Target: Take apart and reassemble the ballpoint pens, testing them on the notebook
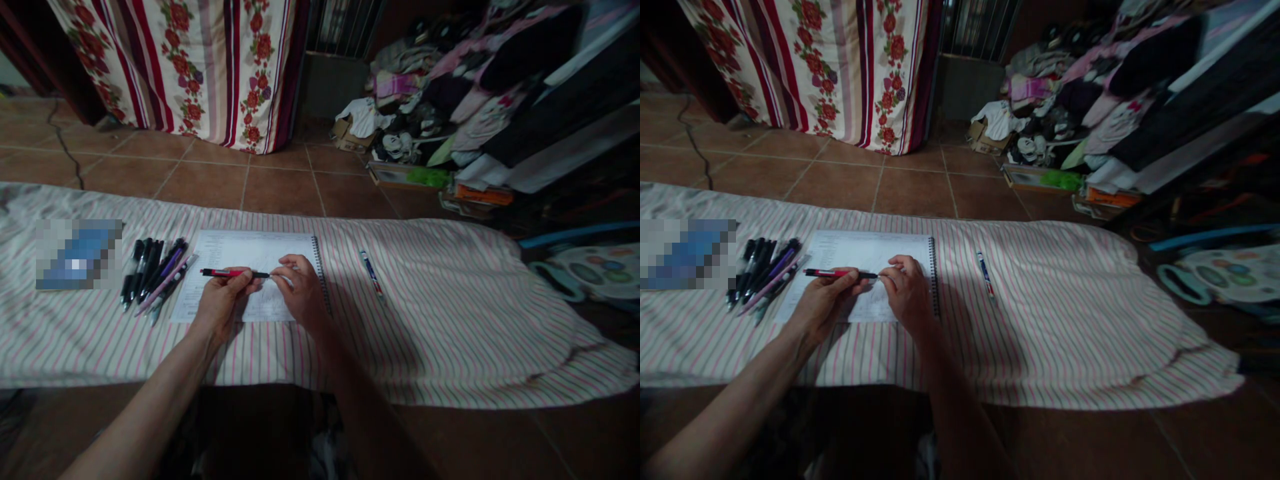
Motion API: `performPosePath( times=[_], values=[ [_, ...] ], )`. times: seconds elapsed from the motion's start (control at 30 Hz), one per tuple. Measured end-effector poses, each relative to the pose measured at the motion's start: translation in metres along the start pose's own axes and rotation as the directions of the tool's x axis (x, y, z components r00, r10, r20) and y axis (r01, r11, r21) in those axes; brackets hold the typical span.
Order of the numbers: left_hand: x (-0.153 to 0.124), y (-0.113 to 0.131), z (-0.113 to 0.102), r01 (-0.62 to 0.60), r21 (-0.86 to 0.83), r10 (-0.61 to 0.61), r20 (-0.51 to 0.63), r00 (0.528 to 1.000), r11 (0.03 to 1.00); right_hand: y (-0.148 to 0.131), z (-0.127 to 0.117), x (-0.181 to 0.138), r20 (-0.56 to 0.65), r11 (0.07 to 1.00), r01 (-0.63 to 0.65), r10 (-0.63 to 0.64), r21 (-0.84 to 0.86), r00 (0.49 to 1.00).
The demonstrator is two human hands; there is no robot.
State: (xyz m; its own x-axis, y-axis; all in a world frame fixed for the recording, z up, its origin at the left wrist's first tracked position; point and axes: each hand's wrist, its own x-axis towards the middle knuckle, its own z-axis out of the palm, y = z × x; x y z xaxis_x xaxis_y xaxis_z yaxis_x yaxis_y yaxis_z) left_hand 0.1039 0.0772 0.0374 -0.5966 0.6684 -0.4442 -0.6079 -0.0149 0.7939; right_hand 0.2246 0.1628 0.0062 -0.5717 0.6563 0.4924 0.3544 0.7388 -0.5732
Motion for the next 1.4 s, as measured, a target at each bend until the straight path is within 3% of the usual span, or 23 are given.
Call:
performPosePath(
  times=[0.3, 0.5, 0.6, 0.7, 0.83, 0.93, 1.0, 1.1, 1.2, 1.3, 1.4],
  values=[
    [0.002, 0.000, 0.002, -0.003, -0.073, 0.002, -0.012, 1.000, 0.997, 0.001, 0.004, 0.000, -0.031, 0.999, -0.013, 0.015, 0.035, 0.999],
    [0.005, 0.004, 0.002, 0.019, -0.192, -0.027, -0.038, 0.999, 0.981, -0.012, 0.001, 0.004, -0.135, 0.950, -0.257, 0.281, 0.175, 0.950],
    [0.003, 0.000, 0.002, 0.019, -0.181, -0.017, 0.016, 1.000, 0.983, -0.019, 0.003, 0.004, 0.096, 0.847, -0.397, 0.389, 0.354, 0.916],
    [-0.002, -0.007, 0.006, 0.002, -0.196, 0.018, 0.097, 0.995, 0.981, -0.025, 0.010, 0.003, 0.348, 0.652, -0.538, 0.409, 0.535, 0.843],
    [-0.008, -0.016, 0.015, 0.000, -0.169, 0.022, 0.127, 0.992, 0.986, -0.033, 0.014, 0.003, 0.326, 0.436, -0.576, 0.523, 0.691, 0.787],
    [-0.014, -0.014, 0.017, 0.010, -0.102, 0.007, 0.166, 0.986, 0.995, -0.035, 0.011, 0.004, 0.292, 0.346, -0.556, 0.581, 0.756, 0.759],
    [-0.018, -0.006, 0.015, 0.037, -0.050, -0.023, 0.259, 0.966, 0.998, -0.032, 0.007, 0.004, 0.282, 0.310, -0.551, 0.611, 0.775, 0.740],
    [-0.024, 0.009, 0.004, 0.088, 0.022, -0.088, 0.480, 0.873, 0.996, -0.025, 0.000, 0.005, 0.259, 0.302, -0.545, 0.638, 0.782, 0.725],
    [-0.026, 0.019, -0.007, 0.150, 0.047, -0.151, 0.551, 0.821, 0.988, -0.022, -0.006, 0.005, 0.263, 0.326, -0.561, 0.636, 0.761, 0.726],
    [-0.021, 0.018, -0.013, 0.064, 0.208, -0.164, 0.509, 0.845, 0.976, -0.025, -0.009, 0.004, 0.286, 0.424, -0.585, 0.583, 0.691, 0.760],
    [-0.015, 0.008, -0.013, -0.102, 0.350, -0.074, 0.455, 0.887, 0.931, -0.029, -0.009, 0.003, 0.311, 0.504, -0.591, 0.533, 0.630, 0.787]
  ],
)
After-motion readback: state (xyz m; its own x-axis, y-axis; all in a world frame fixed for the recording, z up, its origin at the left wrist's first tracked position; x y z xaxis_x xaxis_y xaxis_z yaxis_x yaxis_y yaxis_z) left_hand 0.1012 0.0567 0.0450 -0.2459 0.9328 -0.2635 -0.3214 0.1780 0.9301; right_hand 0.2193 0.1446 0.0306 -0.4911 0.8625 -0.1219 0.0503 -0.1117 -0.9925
